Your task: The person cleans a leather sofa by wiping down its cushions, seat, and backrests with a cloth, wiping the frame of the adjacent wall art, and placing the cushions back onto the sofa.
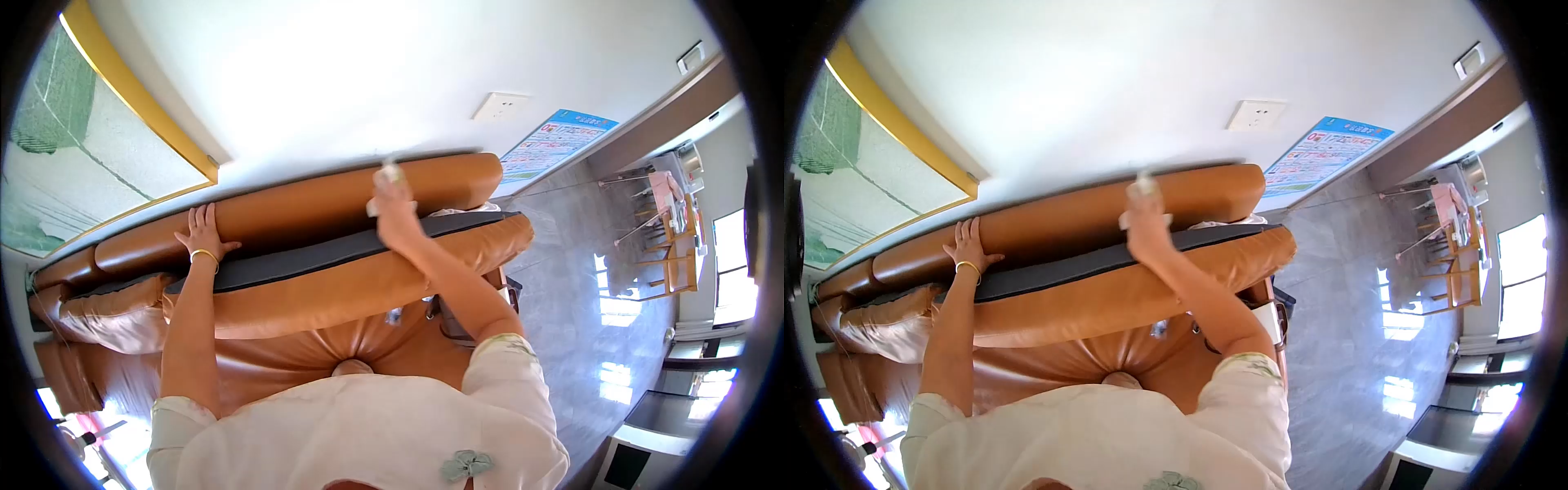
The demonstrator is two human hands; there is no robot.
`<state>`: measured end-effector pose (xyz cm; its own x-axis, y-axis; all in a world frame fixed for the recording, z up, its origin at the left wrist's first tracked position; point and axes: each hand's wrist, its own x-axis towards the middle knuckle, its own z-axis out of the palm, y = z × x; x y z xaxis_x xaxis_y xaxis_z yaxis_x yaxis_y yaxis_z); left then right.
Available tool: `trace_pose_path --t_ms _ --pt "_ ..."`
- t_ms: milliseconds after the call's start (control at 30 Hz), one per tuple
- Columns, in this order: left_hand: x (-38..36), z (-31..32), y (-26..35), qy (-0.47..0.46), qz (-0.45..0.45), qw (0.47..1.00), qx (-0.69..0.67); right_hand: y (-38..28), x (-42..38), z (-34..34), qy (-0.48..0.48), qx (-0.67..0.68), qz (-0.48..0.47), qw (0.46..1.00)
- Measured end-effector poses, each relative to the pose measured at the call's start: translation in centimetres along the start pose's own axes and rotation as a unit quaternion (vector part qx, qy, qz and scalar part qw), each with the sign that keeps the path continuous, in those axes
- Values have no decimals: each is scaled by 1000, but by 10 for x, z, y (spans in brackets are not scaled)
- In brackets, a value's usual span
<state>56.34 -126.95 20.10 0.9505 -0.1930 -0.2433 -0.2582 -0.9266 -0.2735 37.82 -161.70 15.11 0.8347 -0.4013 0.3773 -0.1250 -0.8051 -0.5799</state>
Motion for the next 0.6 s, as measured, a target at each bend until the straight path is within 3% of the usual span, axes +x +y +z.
trace_pose_path --t_ms 67,100,133,167,233,300,367,433,467,533,567,600 --pt "-1 -2 0 -3 0 1000 20 -21 0 -7 -80 -138 -37 986" --pt "0 -4 0 -3 2 1000 30 -6 11 -6 -66 -65 22 995" --pt "0 -4 1 0 8 999 37 38 17 4 35 59 111 991" --pt "-1 -4 1 3 12 999 44 69 18 -8 101 79 177 976" --pt "4 -4 0 4 20 998 55 134 13 -47 222 15 282 933" --pt "7 -2 -1 -4 31 997 66 180 20 -82 227 -79 374 896" --pt "7 2 -7 3 44 997 65 167 35 -82 12 -246 423 872" --pt "14 5 -6 7 56 996 65 126 46 -44 -283 -409 358 790" --pt "15 7 -8 14 64 996 62 95 42 -16 -358 -445 314 759" --pt "17 4 -6 13 68 996 59 25 22 39 -336 -443 284 781" --pt "15 4 -8 10 69 996 60 -2 13 68 -426 -472 203 745" --pt "14 4 -10 7 73 995 63 -54 11 70 -422 -413 185 786"
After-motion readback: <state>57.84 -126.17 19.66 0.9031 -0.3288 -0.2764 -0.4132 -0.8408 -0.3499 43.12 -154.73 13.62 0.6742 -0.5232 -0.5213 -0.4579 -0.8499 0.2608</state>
